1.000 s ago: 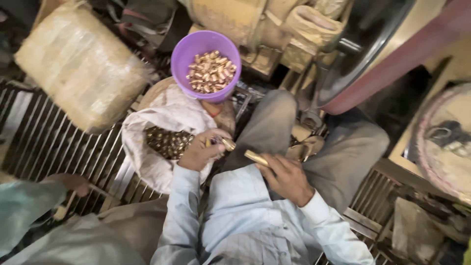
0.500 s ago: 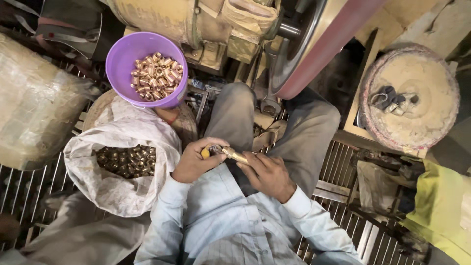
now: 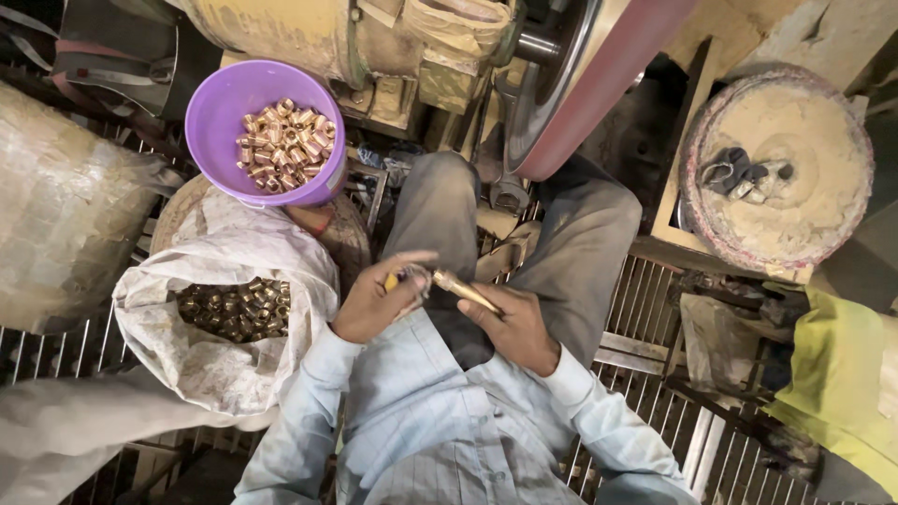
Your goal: The person sits on a metal grate floor and repeatedly picks up brass-colored metal parts from a white sack. They press each part against a vertical belt sander to polish it, then place the finished part into a purple bucket. The process is repeated continuously.
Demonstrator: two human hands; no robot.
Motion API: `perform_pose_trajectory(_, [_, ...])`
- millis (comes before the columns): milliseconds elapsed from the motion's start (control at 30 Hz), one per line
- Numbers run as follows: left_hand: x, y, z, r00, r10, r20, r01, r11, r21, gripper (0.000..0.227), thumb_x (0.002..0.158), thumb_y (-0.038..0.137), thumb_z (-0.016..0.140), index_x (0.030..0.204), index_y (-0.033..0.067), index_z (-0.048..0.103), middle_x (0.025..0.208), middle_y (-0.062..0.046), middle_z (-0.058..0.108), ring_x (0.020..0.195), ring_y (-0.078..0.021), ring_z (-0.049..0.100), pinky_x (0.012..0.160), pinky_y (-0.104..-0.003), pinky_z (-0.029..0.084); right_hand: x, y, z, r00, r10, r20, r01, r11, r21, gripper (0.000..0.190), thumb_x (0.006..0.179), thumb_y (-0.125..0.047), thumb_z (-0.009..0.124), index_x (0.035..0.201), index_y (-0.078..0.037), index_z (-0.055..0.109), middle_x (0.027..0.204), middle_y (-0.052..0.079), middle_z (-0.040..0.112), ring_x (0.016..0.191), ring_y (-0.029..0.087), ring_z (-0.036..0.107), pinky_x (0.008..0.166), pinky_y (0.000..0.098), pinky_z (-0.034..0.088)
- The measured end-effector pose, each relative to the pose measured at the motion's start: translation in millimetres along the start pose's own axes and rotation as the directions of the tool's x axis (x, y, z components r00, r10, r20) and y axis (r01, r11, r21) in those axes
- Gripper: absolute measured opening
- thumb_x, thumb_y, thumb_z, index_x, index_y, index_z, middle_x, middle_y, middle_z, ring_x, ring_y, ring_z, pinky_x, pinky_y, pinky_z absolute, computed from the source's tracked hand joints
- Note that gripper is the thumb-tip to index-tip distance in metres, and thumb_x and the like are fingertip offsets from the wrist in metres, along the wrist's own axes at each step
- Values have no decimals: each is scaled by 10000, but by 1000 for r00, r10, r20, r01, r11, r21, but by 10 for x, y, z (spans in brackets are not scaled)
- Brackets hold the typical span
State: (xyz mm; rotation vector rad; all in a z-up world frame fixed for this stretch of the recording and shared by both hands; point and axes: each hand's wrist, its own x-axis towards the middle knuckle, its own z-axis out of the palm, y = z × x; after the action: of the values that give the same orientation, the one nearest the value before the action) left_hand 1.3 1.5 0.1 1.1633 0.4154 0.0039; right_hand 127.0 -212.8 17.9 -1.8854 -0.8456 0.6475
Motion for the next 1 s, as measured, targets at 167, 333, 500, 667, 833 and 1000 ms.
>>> perform_pose_trajectory(167, [108, 52, 86, 972, 141, -185, -76, 944, 322, 285, 1073, 182, 525, 1288, 24, 625, 981, -54, 701, 805, -125, 623, 701, -276, 497, -13, -25, -132, 970, -244, -5, 232, 928, -293, 346, 919, -249, 777, 1151, -1, 707, 886, 134, 720, 693, 268, 690, 632, 362, 544])
perform_pose_trajectory(333, [137, 63, 338, 979, 195, -54, -148, 871, 468, 321, 1070, 247, 492, 1264, 15, 601, 1120, -109, 751, 1008, -222, 737, 877, -349, 542, 32, -81, -201, 904, -427, 18, 394, 817, -421, 339, 934, -247, 754, 1147, 5, 675, 954, 133, 728, 743, 273, 714, 657, 370, 567])
perform_pose_trajectory(500, [362, -153, 415, 998, 43, 42, -58, 867, 494, 395, 1061, 346, 438, 1209, 29, 622, 1001, -143, 715, 938, -252, 714, 829, -360, 530, 67, -21, -249, 915, -394, 92, 367, 710, -601, 218, 883, -198, 765, 1060, -87, 706, 816, 71, 673, 708, 245, 677, 607, 384, 540])
perform_pose_trajectory(667, [878, -771, 218, 925, -232, 300, -6, 783, 622, 781, 1144, 489, 145, 765, 64, 679, 697, -100, 753, 676, -222, 770, 708, -337, 606, 119, 339, -319, 879, -462, 113, 413, 623, -664, 243, 890, -158, 722, 1101, -50, 670, 831, 70, 637, 746, 233, 651, 612, 381, 518])
perform_pose_trajectory(833, [1465, -1576, 396, 942, 149, 302, -336, 361, 870, 238, 995, 353, 617, 1002, 120, 664, 989, -158, 707, 869, -389, 698, 746, -516, 543, 200, 900, -312, 933, -339, 120, 302, 557, -774, 229, 871, -174, 730, 1087, -102, 710, 744, 83, 656, 625, 264, 643, 569, 420, 525])
perform_pose_trajectory(1000, [1592, -1924, 522, 910, 296, 291, -367, 246, 897, 419, 746, 315, 722, 1086, 90, 625, 1074, -163, 668, 901, -359, 699, 730, -477, 571, 94, 1307, -259, 994, -103, -32, 86, 936, -341, 264, 1019, -276, 704, 1228, -118, 735, 1116, 113, 751, 951, 206, 709, 812, 330, 555])
